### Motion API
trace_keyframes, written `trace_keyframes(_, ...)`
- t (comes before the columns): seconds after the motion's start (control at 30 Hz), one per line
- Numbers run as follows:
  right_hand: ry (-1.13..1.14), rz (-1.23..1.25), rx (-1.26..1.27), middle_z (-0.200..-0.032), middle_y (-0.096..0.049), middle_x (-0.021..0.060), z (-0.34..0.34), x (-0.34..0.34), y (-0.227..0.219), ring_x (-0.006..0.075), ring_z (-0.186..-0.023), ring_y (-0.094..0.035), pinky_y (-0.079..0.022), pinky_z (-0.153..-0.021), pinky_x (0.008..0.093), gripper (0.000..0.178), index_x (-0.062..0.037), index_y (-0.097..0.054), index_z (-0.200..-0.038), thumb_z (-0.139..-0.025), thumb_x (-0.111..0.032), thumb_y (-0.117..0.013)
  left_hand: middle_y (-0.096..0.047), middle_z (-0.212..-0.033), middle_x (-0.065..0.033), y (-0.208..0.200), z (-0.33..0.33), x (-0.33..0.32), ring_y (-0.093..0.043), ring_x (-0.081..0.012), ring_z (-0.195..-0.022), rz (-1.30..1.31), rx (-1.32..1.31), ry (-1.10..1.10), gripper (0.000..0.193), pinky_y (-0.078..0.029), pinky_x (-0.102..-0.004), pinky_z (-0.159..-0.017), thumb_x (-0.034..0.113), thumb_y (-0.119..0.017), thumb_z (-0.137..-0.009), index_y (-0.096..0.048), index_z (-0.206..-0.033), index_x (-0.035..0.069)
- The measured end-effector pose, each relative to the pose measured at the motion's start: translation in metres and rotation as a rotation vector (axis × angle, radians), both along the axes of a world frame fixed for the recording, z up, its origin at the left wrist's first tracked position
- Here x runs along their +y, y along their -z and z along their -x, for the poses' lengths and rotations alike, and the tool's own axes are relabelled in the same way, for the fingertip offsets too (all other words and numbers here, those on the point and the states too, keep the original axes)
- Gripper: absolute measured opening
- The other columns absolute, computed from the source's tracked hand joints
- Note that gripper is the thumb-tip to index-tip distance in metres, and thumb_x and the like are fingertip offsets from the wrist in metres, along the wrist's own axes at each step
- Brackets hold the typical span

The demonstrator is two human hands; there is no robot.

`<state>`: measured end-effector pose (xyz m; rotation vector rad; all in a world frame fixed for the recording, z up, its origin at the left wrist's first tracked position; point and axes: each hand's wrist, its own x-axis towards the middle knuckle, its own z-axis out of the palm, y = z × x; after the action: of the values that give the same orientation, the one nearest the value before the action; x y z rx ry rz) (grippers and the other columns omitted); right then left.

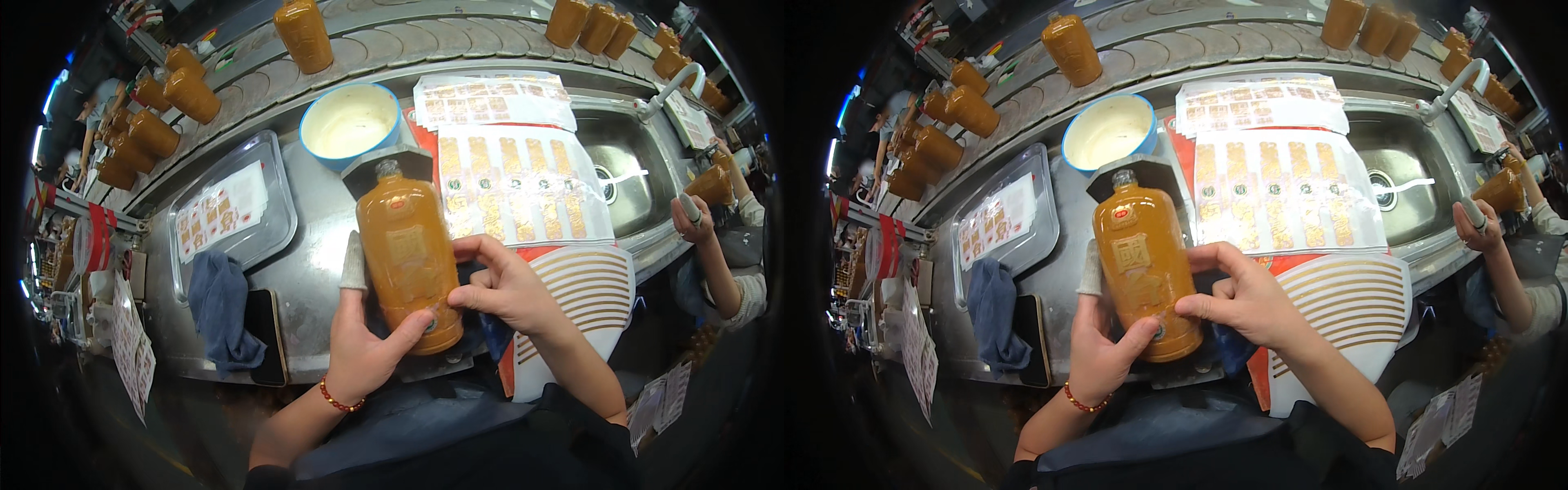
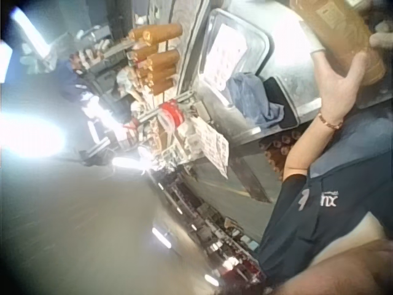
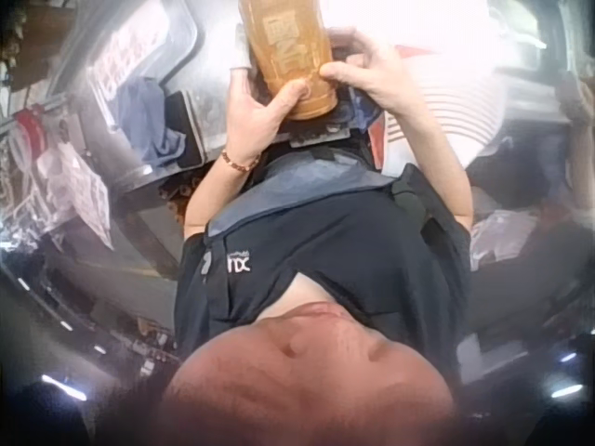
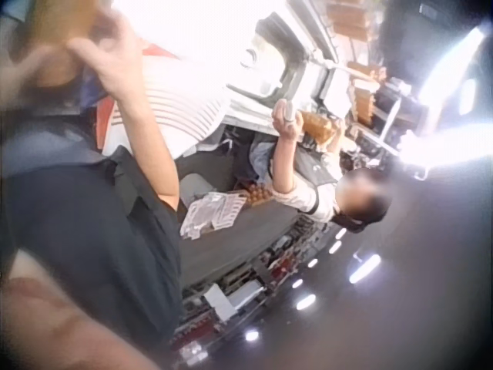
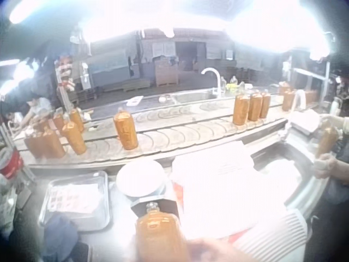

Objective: The person wipes an amber bottle with a cloth, then applies a label to its side. The person smooths the label and continues wiping the bottle surface. The process is repeated for multiple bottles on a conveyor line.

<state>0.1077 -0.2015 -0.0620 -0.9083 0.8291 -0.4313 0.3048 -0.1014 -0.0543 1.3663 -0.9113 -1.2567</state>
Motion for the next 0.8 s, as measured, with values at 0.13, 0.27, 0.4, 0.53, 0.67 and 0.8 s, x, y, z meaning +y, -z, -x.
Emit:
trace_keyframes(0.13,-0.031,0.042,-0.003,-0.127,-0.063,0.0109,0.010,-0.002,-0.001,-0.0013,-0.066,-0.055,-0.043,-0.059,0.0168,0.058,0.0016,-0.054,-0.138,-0.088,-0.011,-0.080,-0.041,-0.154,-0.0198,0.002,-0.003,0.004,-0.042,-0.0271,-0.141,0.000,0.005,0.032,0.103,-0.033,-0.0392,-0.117,0.021,-0.084,-0.085,-0.017,-0.158,-0.007)
trace_keyframes(0.27,-0.025,0.112,0.162,-0.126,-0.065,0.0110,0.034,-0.018,-0.016,0.0048,-0.086,-0.064,-0.052,-0.079,0.0180,0.052,0.0014,-0.052,-0.142,-0.093,0.000,-0.070,-0.031,-0.161,-0.0205,0.010,-0.017,0.015,-0.031,-0.0288,-0.149,0.054,-0.103,0.077,0.115,-0.027,-0.0397,-0.121,0.031,-0.086,-0.082,-0.011,-0.159,-0.008)
trace_keyframes(0.4,0.226,0.266,0.264,-0.103,-0.074,0.0080,0.064,-0.060,-0.024,0.0074,-0.091,-0.065,-0.051,-0.078,0.0194,0.032,0.0021,-0.064,-0.127,-0.100,-0.015,-0.065,-0.033,-0.160,-0.0185,0.004,-0.041,0.025,-0.033,-0.0302,-0.149,0.138,-0.272,0.006,0.099,-0.028,-0.0417,-0.121,0.031,-0.082,-0.087,-0.024,-0.159,-0.004)
trace_keyframes(0.53,0.013,0.602,0.475,-0.091,-0.075,0.0070,0.030,-0.148,-0.016,0.0113,-0.088,-0.067,-0.050,-0.083,0.0264,0.035,0.0057,-0.070,-0.114,-0.100,-0.026,-0.064,-0.047,-0.148,-0.0158,-0.017,-0.072,0.025,-0.047,-0.0261,-0.137,0.225,-0.437,-0.116,0.073,-0.037,-0.0403,-0.115,0.022,-0.076,-0.091,-0.043,-0.151,-0.002)
trace_keyframes(0.67,-0.233,0.618,0.609,-0.083,-0.076,0.0060,-0.064,-0.227,0.030,0.0126,-0.068,-0.062,-0.051,-0.066,0.0306,0.051,0.0004,-0.076,-0.105,-0.095,-0.049,-0.066,-0.054,-0.137,-0.0153,-0.026,-0.073,0.032,-0.055,-0.0243,-0.124,0.252,-0.482,-0.135,0.063,-0.043,-0.0375,-0.109,0.018,-0.073,-0.091,-0.050,-0.145,-0.004)
trace_keyframes(0.8,-0.483,0.616,0.623,-0.097,-0.074,0.0198,-0.140,-0.256,0.087,0.0276,-0.090,-0.069,-0.052,-0.082,0.0383,0.076,0.0070,-0.074,-0.107,-0.085,-0.066,-0.069,-0.055,-0.134,-0.0158,-0.029,-0.067,0.050,-0.057,-0.0253,-0.121,0.211,-0.461,-0.199,0.062,-0.045,-0.0370,-0.106,0.021,-0.074,-0.090,-0.052,-0.143,-0.004)
